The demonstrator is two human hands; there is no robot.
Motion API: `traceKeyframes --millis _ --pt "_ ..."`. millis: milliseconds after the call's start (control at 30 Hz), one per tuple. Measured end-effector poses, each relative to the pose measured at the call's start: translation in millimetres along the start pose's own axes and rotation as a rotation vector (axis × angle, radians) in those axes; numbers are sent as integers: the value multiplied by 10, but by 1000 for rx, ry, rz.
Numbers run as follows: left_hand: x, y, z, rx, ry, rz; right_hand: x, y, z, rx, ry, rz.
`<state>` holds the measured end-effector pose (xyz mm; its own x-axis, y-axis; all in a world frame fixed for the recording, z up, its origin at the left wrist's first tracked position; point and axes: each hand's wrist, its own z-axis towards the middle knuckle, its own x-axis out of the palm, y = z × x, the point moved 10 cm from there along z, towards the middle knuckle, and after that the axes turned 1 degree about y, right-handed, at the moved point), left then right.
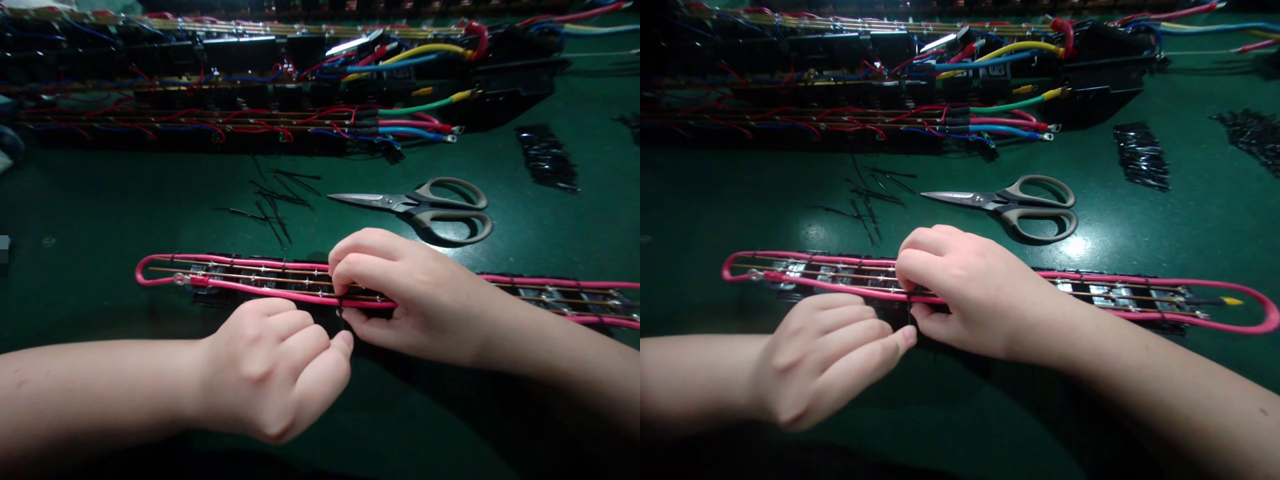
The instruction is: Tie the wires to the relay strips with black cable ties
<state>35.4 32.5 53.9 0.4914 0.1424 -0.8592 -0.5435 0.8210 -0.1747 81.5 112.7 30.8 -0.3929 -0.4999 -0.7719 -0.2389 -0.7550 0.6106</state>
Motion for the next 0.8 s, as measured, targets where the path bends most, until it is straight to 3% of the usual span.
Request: traceKeyframes --millis 133,367,800 --pt "14 -24 -24 7 7 28 7 7 -3 -17 0 15" --pt "104 97 -15 -169 81 6 10 -12 2 -11 0 4" --pt "90 48 -25 -118 69 63 13 -8 5 -8 7 12"
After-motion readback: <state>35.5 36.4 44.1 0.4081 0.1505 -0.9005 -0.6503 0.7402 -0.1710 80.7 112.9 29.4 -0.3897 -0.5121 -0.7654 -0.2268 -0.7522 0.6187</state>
